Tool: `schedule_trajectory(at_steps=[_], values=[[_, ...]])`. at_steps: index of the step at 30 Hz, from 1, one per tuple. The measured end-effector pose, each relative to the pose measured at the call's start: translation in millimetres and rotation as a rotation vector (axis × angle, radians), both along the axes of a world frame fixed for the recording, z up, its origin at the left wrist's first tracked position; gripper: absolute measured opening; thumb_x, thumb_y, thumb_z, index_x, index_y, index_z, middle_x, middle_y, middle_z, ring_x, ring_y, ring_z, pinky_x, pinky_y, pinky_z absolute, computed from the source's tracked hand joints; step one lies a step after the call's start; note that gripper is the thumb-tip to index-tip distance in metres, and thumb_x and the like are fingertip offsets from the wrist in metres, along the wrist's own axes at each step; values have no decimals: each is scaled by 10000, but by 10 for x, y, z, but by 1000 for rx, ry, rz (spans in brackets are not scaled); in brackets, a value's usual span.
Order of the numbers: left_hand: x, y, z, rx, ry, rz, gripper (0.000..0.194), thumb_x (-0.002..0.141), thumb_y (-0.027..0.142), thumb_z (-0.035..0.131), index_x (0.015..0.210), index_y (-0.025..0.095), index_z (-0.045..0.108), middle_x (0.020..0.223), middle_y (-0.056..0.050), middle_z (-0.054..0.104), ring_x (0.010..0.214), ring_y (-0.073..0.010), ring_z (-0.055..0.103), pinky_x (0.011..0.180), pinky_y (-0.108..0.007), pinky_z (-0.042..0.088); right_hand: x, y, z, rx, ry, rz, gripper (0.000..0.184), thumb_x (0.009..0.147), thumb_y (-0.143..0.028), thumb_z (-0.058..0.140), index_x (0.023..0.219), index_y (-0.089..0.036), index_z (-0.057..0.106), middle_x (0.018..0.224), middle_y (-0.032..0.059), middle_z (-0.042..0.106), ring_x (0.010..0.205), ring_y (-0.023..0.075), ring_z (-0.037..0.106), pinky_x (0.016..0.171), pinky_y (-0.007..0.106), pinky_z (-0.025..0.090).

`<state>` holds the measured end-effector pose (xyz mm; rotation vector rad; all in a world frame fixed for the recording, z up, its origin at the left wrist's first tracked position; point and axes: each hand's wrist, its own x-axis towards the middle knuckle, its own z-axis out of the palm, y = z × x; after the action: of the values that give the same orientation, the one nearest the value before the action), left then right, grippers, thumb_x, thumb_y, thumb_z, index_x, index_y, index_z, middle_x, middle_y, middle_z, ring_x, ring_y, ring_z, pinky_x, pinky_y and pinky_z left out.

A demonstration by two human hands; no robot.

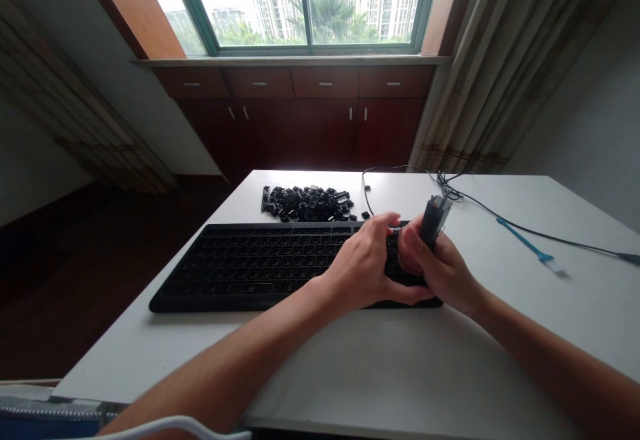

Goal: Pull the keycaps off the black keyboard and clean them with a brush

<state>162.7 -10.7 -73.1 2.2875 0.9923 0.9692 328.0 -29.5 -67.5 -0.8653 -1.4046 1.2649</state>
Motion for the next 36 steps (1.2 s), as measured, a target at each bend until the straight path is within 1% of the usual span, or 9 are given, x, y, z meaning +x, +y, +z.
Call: schedule_trajectory(at_steps=[3, 5, 10, 14, 17, 20, 23, 31, 36], values=[[5, -27, 48, -54, -14, -26, 1141, 562, 674, 878, 1454, 195, 353, 1412, -183, 540, 1243, -380, 575, 1037, -550, 501, 16, 5, -28, 12, -14, -64, 334, 950, -510, 620, 837, -222, 495, 649, -52, 445, 537, 102, 414, 488, 241, 379], [20, -50, 76, -108, -41, -50, 1136, 570, 699, 864, 1459, 190, 373, 1388, -178, 558, 1229, -370, 579, 1042, -540, 501, 15, 4, -29, 9, -47, -96, 365, 918, -530, 652, 802, -215, 511, 665, -34, 487, 566, 113, 454, 520, 249, 422], [67, -84, 101, -126, -78, -103, 937, 632, 623, 871, 1372, 207, 474, 1290, -134, 597, 1126, -307, 607, 981, -470, 539, -11, -23, -19, -30, -66, -196, 425, 749, -548, 818, 744, -199, 574, 649, -12, 571, 578, 135, 513, 531, 261, 450], [74, -78, 96, -124, -85, -96, 948, 647, 647, 854, 1383, 194, 464, 1205, -123, 623, 1034, -285, 622, 929, -466, 560, -60, -49, -37, -75, -45, -251, 442, 836, -595, 713, 703, -192, 592, 558, -14, 544, 506, 129, 491, 493, 262, 428], [84, -70, 90, -71, -80, -125, 888, 675, 695, 813, 1327, 175, 509, 1232, -144, 610, 1095, -314, 603, 967, -483, 546, -110, -62, -51, -37, -124, -251, 392, 875, -568, 683, 787, -191, 622, 601, -17, 545, 539, 131, 487, 500, 254, 421], [126, -74, 88, -60, -76, -177, 661, 808, 698, 693, 1163, 154, 574, 1147, -141, 626, 1031, -297, 613, 900, -444, 566, -140, -78, -65, 40, -216, -227, 338, 893, -524, 679, 842, -196, 619, 727, 5, 598, 643, 153, 527, 560, 260, 447], [180, -97, 90, -85, -47, -201, 462, 949, 603, 556, 1077, 159, 579, 1052, -108, 638, 939, -256, 617, 821, -403, 564, -136, -98, -87, 103, -249, -275, 318, 921, -502, 649, 825, -207, 581, 745, 4, 589, 670, 163, 522, 585, 268, 448], [200, -136, 59, 6, 55, -243, 555, 1013, 587, 429, 1367, 161, 471, 1283, -153, 615, 1179, -318, 584, 1038, -484, 492, -118, -143, -121, 122, -222, -372, 333, 949, -506, 603, 800, -219, 522, 700, -13, 523, 645, 159, 472, 570, 278, 404], [185, -146, 64, -5, 107, -220, 605, 1009, 595, 441, 1428, 158, 429, 1358, -166, 584, 1267, -320, 551, 1095, -485, 463, -120, -151, -109, 119, -195, -419, 383, 965, -512, 577, 747, -215, 477, 665, -29, 451, 620, 138, 405, 535, 269, 359]])
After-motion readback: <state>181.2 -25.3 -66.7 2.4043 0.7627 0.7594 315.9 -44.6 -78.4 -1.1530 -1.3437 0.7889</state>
